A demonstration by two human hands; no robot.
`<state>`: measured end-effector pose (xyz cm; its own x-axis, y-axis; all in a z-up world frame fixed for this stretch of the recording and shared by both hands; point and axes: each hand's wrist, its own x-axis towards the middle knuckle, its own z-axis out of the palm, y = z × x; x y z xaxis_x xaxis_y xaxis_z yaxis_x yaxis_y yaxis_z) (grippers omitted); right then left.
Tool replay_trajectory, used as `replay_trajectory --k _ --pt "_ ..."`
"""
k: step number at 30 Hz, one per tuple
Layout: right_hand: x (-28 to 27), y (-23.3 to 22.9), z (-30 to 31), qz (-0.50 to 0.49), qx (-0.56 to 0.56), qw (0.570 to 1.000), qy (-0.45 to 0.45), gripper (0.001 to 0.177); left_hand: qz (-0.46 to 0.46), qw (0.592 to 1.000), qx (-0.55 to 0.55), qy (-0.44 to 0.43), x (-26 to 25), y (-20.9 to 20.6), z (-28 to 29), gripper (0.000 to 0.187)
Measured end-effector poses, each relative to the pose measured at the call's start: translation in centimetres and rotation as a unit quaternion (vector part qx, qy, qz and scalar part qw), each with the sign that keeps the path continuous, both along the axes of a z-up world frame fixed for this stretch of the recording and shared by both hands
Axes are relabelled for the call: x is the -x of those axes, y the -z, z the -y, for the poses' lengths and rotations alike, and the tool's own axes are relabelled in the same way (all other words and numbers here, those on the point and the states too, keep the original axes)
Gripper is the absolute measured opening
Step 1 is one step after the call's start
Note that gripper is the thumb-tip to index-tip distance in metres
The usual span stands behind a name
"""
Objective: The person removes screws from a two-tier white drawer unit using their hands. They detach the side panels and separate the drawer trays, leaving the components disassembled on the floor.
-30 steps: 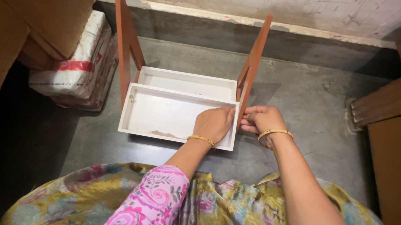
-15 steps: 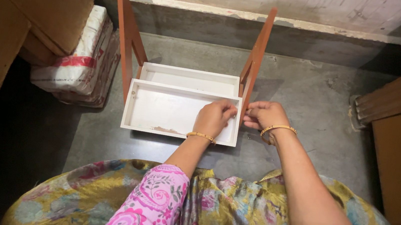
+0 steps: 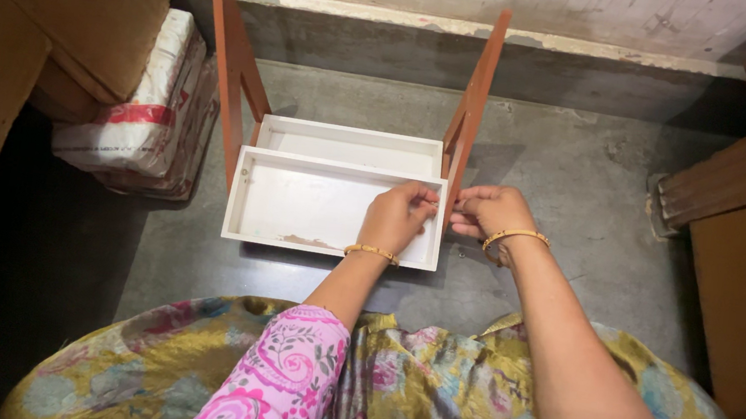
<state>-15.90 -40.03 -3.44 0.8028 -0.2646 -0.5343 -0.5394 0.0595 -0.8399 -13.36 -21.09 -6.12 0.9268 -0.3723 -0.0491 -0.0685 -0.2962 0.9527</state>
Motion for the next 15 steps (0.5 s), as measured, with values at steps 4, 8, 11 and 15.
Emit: replay_trajectory --k 4,8,11,15 --pt "-0.07 0.08 0.0 -0.001 0.001 1.0 -0.003 0.017 0.15 0.98 -0.129 -0.024 -0.03 0.15 -0.1 0.029" --pt "-0.02 0.08 0.05 -0.003 0.002 1.0 -0.002 0.017 0.105 0.99 -0.089 -0.038 0.0 -0.29 -0.1 0.029" --pt "-0.1 0.16 -0.03 -0.006 0.002 1.0 0.0 0.017 0.004 1.0 0.008 -0.015 -0.18 -0.54 -0.42 0.024" --pt "-0.16 0.46 0.17 -0.002 -0.004 1.0 0.0 0.017 -0.087 0.99 0.102 0.033 -0.8 -0.15 -0.53 0.021"
